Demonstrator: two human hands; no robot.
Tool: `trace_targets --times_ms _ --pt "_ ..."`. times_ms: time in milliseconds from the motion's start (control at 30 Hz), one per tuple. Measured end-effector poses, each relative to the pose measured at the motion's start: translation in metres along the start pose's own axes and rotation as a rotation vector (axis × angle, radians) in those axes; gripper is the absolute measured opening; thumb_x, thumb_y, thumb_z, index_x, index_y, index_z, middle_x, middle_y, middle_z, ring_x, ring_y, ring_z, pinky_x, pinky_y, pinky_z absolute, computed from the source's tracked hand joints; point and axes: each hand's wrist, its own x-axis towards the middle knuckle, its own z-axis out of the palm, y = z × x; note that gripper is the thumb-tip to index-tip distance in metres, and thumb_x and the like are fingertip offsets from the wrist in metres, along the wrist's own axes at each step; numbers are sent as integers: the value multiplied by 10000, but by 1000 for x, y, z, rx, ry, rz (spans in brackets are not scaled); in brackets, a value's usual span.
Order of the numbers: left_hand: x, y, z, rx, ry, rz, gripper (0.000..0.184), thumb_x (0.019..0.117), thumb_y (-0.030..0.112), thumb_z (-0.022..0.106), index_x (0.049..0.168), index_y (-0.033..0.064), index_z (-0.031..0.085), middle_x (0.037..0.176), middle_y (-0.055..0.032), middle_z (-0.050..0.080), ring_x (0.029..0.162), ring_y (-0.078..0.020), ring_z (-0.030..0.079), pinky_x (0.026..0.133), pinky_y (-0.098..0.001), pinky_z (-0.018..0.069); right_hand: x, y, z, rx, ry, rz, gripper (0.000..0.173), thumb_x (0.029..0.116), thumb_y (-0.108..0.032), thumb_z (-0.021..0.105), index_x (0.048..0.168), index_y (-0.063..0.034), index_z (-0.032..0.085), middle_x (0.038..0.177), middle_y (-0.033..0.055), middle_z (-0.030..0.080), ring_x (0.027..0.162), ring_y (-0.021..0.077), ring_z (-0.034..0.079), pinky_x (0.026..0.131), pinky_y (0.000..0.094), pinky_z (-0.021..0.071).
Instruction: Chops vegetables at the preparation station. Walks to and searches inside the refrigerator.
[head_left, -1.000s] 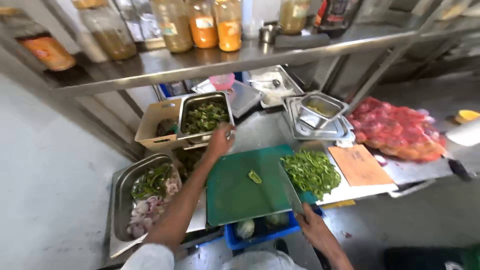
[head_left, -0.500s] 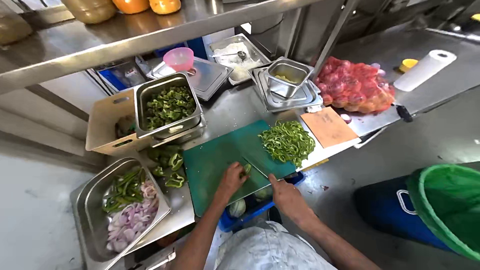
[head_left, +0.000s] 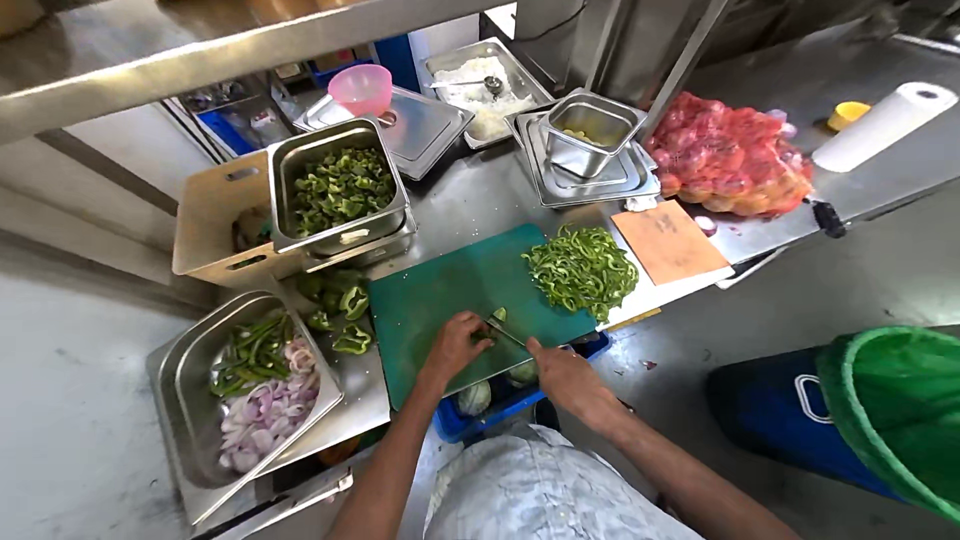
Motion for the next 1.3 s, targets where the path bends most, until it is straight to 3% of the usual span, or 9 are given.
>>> trace_targets --times_ms 333,433,467,700,800,1000,1100,1233,1300 --pt "2 1 8 -128 202 -150 284 900 273 806 1074 60 734 1117 -92 712 890 -174 718 773 -357 637 9 41 -5 292 125 -120 329 1091 -265 462 1394 -136 467 1032 182 678 968 367 697 852 559 560" --pt "24 13 30 72 193 -141 507 906 484 758 1272 139 692 1271 -90 682 1192 -274 634 1030 -470 532 14 58 2 388 167 -95 329 1084 -276 487 1376 -125 474 985 168 669 915 340 692 819 543 561" --pt "30 15 39 165 177 -118 523 908 542 730 1276 171 699 1276 -87 673 1207 -300 615 1013 -490 530 15 62 5 400 174 -89 324 1082 -274 490 1369 -121 474 991 165 669 922 336 692 825 539 562" --pt "21 6 62 307 236 -31 325 1006 371 620 1013 69 741 952 -105 741 922 -268 741 798 -438 621 8 66 24 490 205 -67 364 1075 -265 506 1401 -107 474 1032 171 677 935 325 694 842 532 560" --pt "14 7 54 221 319 -21 225 975 264 652 954 58 742 871 -92 746 827 -234 751 757 -414 632 8 70 35 538 210 -78 388 1069 -255 521 1418 -95 465 947 165 663 745 299 680 696 506 578" --pt "53 6 -119 -7 582 -319 319 991 311 664 1048 1 715 821 -139 707 719 -245 697 704 -447 603 9 78 35 560 237 -87 430 1053 -240 540 1447 -97 442 899 172 666 652 304 674 601 520 582" --pt "95 -35 -228 -114 812 -236 407 983 389 688 1115 4 677 947 -131 708 848 -222 693 809 -427 594 16 70 34 491 219 -120 414 1051 -259 536 1431 -114 454 908 160 671 645 290 675 598 506 586" --pt "109 -62 -300 -43 816 -320 711 975 637 567 1529 198 484 1554 -137 474 1433 -288 462 1174 -514 408 16 46 30 459 200 -170 374 1062 -265 535 1396 -109 472 922 165 672 720 319 687 662 529 583" --pt "83 -49 -295 47 822 -340 585 1007 567 569 1441 176 576 1450 -125 573 1354 -272 539 1133 -503 458 16 41 32 480 199 -178 399 1062 -274 535 1422 -116 467 924 169 675 717 323 687 664 535 585"
